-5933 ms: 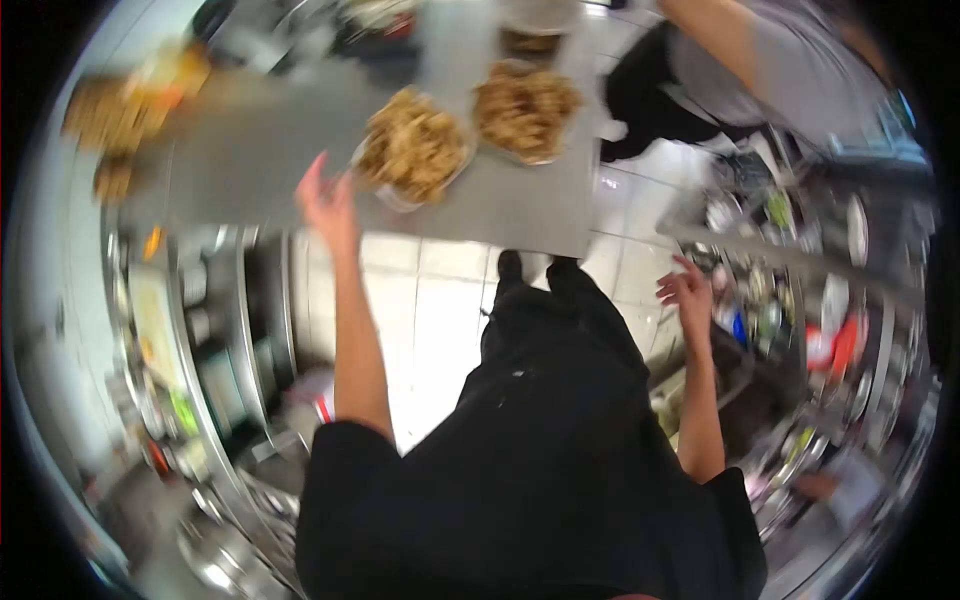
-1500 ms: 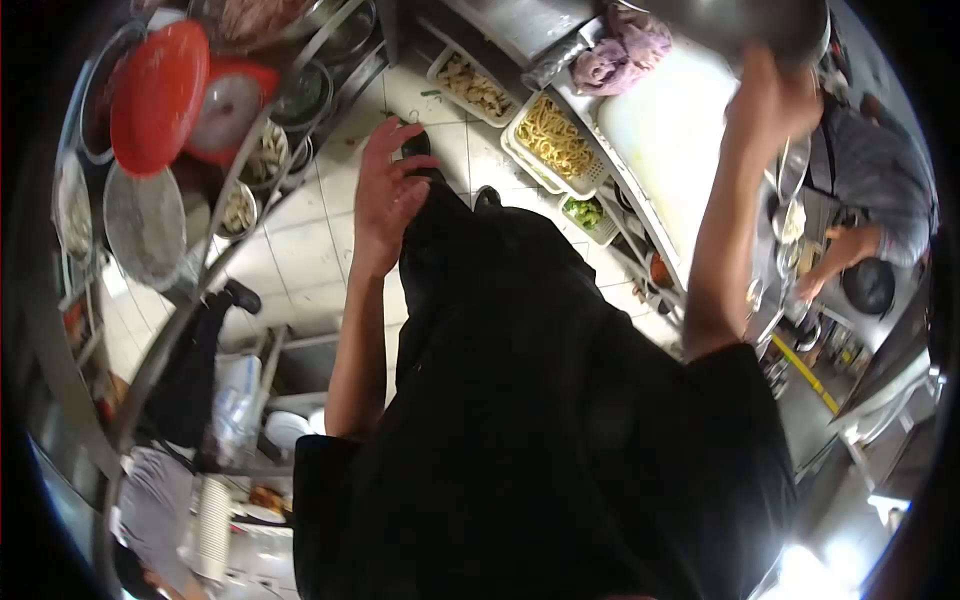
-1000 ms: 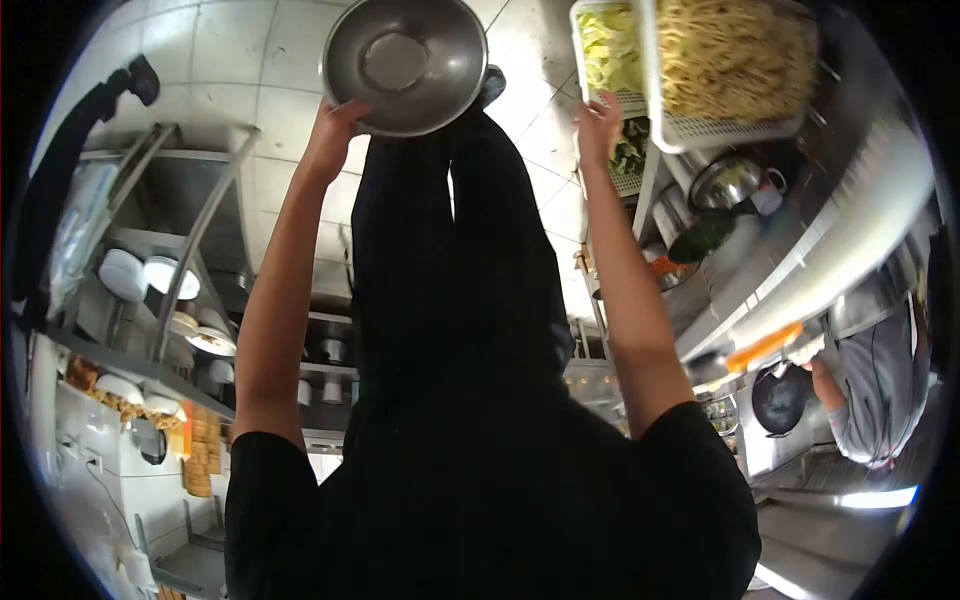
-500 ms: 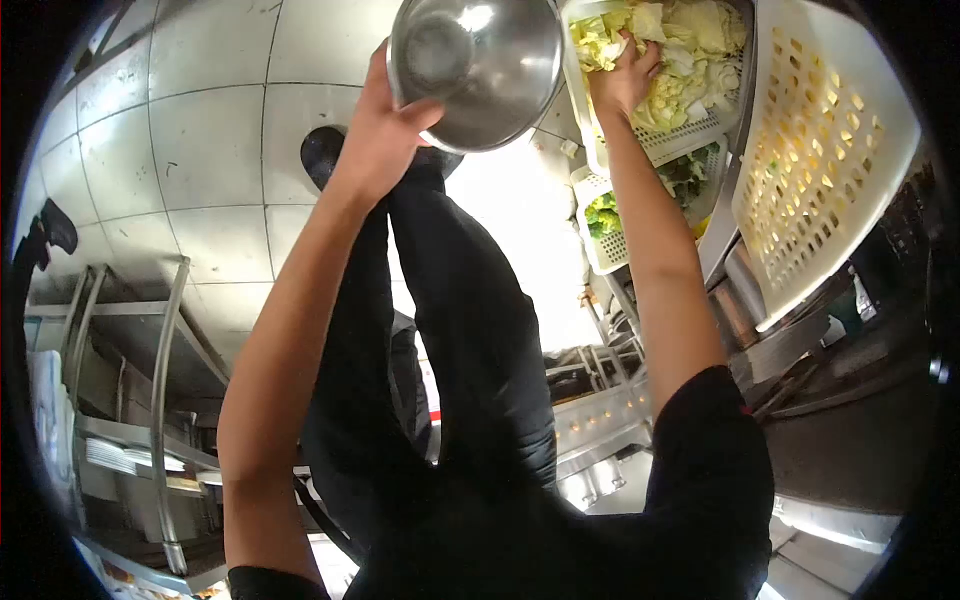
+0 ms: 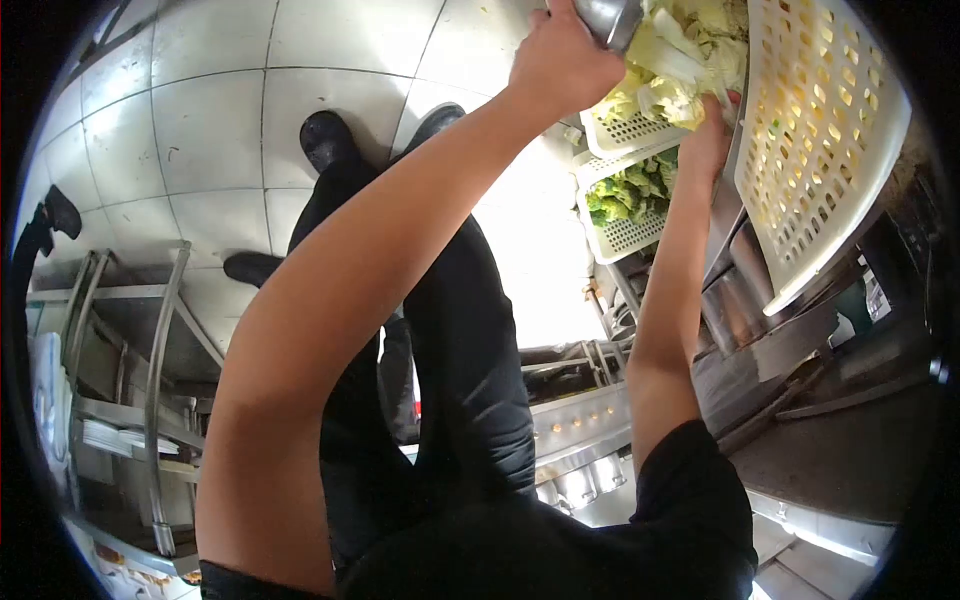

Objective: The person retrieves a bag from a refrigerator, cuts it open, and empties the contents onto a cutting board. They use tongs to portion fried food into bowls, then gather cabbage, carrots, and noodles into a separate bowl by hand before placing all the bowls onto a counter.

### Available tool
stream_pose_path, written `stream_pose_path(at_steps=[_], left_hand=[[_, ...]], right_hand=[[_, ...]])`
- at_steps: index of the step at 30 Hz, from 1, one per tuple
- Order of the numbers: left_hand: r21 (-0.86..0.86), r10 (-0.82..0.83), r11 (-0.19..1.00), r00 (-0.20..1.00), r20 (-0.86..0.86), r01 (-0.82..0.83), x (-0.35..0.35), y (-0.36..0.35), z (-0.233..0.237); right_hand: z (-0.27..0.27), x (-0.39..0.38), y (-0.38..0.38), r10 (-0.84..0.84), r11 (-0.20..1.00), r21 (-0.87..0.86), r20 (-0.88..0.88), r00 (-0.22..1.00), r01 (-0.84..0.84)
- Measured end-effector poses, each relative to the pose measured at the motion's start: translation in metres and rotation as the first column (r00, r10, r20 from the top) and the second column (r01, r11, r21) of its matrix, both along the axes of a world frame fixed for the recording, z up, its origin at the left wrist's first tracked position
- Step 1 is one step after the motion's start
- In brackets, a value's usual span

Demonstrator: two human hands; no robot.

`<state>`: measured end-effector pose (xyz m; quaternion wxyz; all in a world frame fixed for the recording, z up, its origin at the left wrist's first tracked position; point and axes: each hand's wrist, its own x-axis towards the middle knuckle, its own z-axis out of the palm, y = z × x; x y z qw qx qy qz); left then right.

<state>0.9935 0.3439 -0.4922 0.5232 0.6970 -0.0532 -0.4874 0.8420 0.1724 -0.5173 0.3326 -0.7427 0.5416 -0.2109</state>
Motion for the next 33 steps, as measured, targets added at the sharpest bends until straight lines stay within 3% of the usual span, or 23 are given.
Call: stream_pose_path(at_steps=[1, 2, 3, 4, 5, 6, 8, 9, 10, 12, 13, 15, 16, 18, 19, 20, 21, 23, 24, 26, 28, 32, 33], left_hand=[[-0.044, 0.035, 0.998, 0.999, 0.029, -0.033, -0.001, -0.007, -0.006], [-0.047, 0.037, 0.998, 0.999, 0.026, -0.036, 0.0, -0.013, -0.013], [-0.104, -0.024, 0.994, 0.997, -0.079, 0.015, 0.0, -0.019, -0.02], [-0.165, -0.091, 0.984, 0.979, -0.181, 0.062, 0.001, -0.025, -0.025], [-0.219, -0.039, 0.976, 0.997, -0.071, 0.022, -0.009, -0.029, -0.035], [-0.224, -0.04, 0.974, 0.996, -0.074, 0.023, -0.012, -0.031, -0.04], [-0.305, 0.11, 0.938, 0.976, -0.19, -0.165, -0.012, -0.03, -0.054], [-0.42, 0.128, 0.866, 0.933, -0.337, -0.271, -0.013, -0.028, -0.068], [-0.508, 0.129, 0.813, 0.938, -0.323, -0.286, -0.005, -0.027, -0.062], [-0.439, 0.097, 0.86, 0.927, -0.362, -0.261, -0.006, -0.017, -0.068], [-0.446, 0.096, 0.857, 0.93, -0.354, -0.258, -0.005, -0.012, -0.068], [-0.259, 0.096, 0.915, 0.79, -0.605, -0.31, -0.001, 0.003, -0.062], [-0.259, 0.097, 0.915, 0.793, -0.602, -0.309, 0.002, 0.011, -0.06], [-0.251, -0.034, 0.954, 0.771, -0.636, -0.165, 0.007, 0.021, -0.056], [-0.247, 0.015, 0.942, 0.764, -0.645, -0.227, 0.001, 0.019, -0.059], [-0.243, 0.014, 0.944, 0.763, -0.647, -0.224, -0.001, 0.018, -0.06], [-0.275, 0.002, 0.94, 0.81, -0.586, -0.201, -0.004, 0.017, -0.059], [-0.276, 0.004, 0.944, 0.843, -0.538, -0.181, -0.012, 0.017, -0.055], [-0.272, 0.001, 0.946, 0.842, -0.54, -0.175, -0.014, 0.02, -0.053], [-0.233, 0.082, 0.937, 0.813, -0.577, -0.259, -0.015, 0.028, -0.048], [-0.188, 0.077, 0.957, 0.819, -0.569, -0.22, -0.006, 0.044, -0.04], [-0.134, -0.003, 0.987, 0.842, -0.54, -0.083, 0.01, 0.07, -0.016], [-0.149, -0.025, 0.987, 0.852, -0.523, -0.063, 0.012, 0.075, -0.008]], right_hand=[[-0.002, -0.003, -0.004, -0.131, 0.957, 0.284, 0.216, 0.968, 0.066], [-0.004, -0.005, -0.008, -0.31, 0.832, 0.552, 0.373, 0.875, 0.059], [-0.01, -0.009, -0.008, -0.31, 0.8, 0.6, 0.416, 0.855, -0.001], [-0.009, -0.002, 0.001, -0.308, 0.801, 0.598, 0.412, 0.858, 0.0], [-0.005, 0.012, 0.013, -0.006, 0.906, 0.406, 0.298, 0.955, -0.121], [0.001, 0.025, 0.024, 0.272, 0.931, 0.221, 0.109, 0.956, -0.29], [0.027, 0.041, 0.047, 0.371, 0.912, 0.18, 0.022, 0.928, -0.369], [0.019, 0.027, 0.042, 0.377, 0.925, 0.049, 0.008, 0.926, -0.377], [0.018, 0.014, 0.043, 0.272, 0.961, 0.051, 0.017, 0.962, -0.272], [0.009, -0.015, 0.041, 0.107, 0.994, 0.018, 0.03, 0.994, -0.107], [0.005, -0.022, 0.04, 0.108, 0.994, 0.011, 0.037, 0.993, -0.109], [-0.002, -0.03, 0.041, -0.156, 0.967, 0.225, 0.143, 0.977, 0.121], [-0.008, -0.029, 0.039, -0.155, 0.967, 0.226, 0.147, 0.977, 0.119], [-0.021, -0.024, 0.03, -0.384, 0.861, 0.472, 0.359, 0.851, 0.189], [-0.016, -0.012, 0.036, -0.235, 0.907, 0.419, 0.432, 0.871, 0.038], [-0.008, 0.0, 0.042, -0.24, 0.906, 0.421, 0.429, 0.871, 0.042], [0.001, 0.012, 0.047, -0.075, 0.929, 0.362, 0.4, 0.913, -0.083], [0.01, 0.031, 0.061, 0.309, 0.925, 0.163, 0.202, 0.929, -0.343], [0.012, 0.037, 0.068, 0.482, 0.875, 0.043, 0.01, 0.876, -0.482], [0.018, 0.048, 0.075, 0.653, 0.733, -0.163, -0.103, 0.75, -0.66], [0.023, 0.046, 0.075, 0.793, 0.559, -0.126, -0.208, 0.573, -0.82], [0.058, 0.041, 0.103, 0.853, 0.495, -0.04, -0.17, 0.494, -0.868], [0.075, 0.045, 0.112, 0.813, 0.514, -0.018, -0.308, 0.494, -0.857]])
